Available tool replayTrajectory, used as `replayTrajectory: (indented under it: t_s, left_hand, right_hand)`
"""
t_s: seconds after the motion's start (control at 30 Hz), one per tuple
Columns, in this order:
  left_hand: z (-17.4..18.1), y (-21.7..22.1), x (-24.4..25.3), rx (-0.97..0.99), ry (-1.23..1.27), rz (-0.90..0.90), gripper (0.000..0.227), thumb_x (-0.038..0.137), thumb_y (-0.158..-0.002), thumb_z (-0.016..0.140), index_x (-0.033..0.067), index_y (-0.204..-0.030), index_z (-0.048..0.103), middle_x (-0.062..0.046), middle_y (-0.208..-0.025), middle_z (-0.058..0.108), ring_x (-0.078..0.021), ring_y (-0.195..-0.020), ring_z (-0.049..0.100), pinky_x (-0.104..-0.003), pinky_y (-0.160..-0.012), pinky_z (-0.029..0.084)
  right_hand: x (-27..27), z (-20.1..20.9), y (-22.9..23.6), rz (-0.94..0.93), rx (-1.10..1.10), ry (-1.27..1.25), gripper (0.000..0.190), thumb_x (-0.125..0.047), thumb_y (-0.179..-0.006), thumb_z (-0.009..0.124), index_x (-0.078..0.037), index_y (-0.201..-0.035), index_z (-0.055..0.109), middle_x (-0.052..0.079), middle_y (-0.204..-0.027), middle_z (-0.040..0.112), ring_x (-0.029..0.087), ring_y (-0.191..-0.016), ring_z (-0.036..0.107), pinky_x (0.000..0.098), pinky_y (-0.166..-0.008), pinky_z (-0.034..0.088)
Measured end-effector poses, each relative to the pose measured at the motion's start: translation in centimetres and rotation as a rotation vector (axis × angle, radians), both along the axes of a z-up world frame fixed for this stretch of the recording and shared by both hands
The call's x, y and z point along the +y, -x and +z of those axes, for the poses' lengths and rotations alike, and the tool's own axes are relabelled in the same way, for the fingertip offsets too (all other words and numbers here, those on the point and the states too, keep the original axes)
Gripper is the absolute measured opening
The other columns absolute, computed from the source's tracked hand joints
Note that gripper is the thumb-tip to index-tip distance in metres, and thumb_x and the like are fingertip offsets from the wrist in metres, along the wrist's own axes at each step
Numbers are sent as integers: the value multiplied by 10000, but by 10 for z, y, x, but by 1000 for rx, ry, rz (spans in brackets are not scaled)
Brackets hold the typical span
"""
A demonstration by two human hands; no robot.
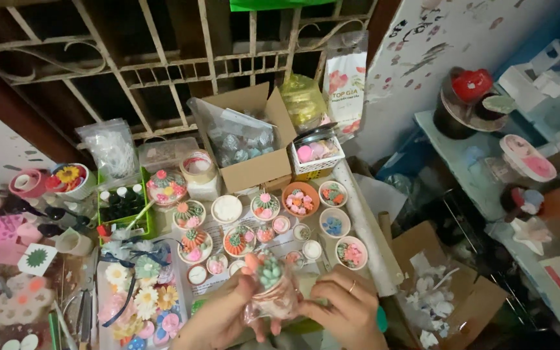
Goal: Wrapping small cactus-shaped decorative candles in plastic film and securing them.
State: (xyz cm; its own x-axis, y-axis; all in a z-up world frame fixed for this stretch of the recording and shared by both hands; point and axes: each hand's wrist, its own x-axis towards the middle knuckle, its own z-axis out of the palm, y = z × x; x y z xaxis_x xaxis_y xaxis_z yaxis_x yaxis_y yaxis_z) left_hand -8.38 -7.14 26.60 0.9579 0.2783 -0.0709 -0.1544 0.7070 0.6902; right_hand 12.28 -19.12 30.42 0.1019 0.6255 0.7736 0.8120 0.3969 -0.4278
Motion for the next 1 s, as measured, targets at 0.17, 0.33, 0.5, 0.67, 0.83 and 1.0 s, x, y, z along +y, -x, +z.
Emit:
replayTrajectory:
  t_s: [0.17, 0.33, 0.5, 0.67, 0.83, 1.0]
  left_hand:
    - [-13, 10, -2, -139, 164, -23, 1092, 832, -820, 473, -63, -1445, 463, -172, -1266, 672, -198, -798, 695, -288, -622, 567]
    - [-8, 7, -8, -220, 16, 40, 1068, 800, -829, 586, -52, -1458, 445, -203, -1303, 635, -232, -889, 698, -310, -668, 556]
    - [13, -3, -15, -116, 57, 205, 1003, 702, -692, 740, 63, -1386, 399, -184, -1274, 613, -268, -1071, 668, -391, -871, 561]
    - [3, -1, -13, -230, 47, 183, 1033, 669, -778, 771, -80, -1409, 443, -214, -1333, 601, -314, -1252, 601, -462, -1092, 472]
    - [-8, -5, -19, -239, 147, 245, 1044, 640, -687, 816, -9, -1410, 434, -182, -1327, 595, -308, -1208, 620, -460, -1012, 511]
    - [-10, -6, -25, -211, 206, 264, 1056, 619, -658, 833, 18, -1432, 439, -182, -1319, 611, -310, -1159, 653, -460, -925, 548]
  right_hand:
    - [-8, -13, 3, 20, 264, 164, 318, -129, -635, 952, -67, -750, 662, 17, -756, 672, 123, -596, 612, 249, -540, 472]
    - [-26, -72, 12, 109, 434, 159, 264, -137, -704, 810, -98, -945, 707, 44, -980, 675, 153, -829, 629, 267, -674, 502]
    - [-12, -10, 52, -79, 294, 121, 313, -179, -631, 870, -129, -886, 695, 40, -940, 631, 183, -857, 641, 304, -741, 519]
    - [-8, -3, 51, -47, 265, 65, 338, -119, -630, 927, -126, -833, 657, 33, -863, 638, 191, -822, 656, 317, -771, 532]
    - [-7, -30, 39, 120, 372, -29, 306, -59, -702, 888, -84, -808, 601, 30, -762, 671, 164, -693, 641, 331, -751, 507]
    - [-13, -41, 24, 257, 472, -9, 264, -42, -768, 875, -41, -817, 615, 55, -744, 664, 151, -653, 583, 310, -685, 498]
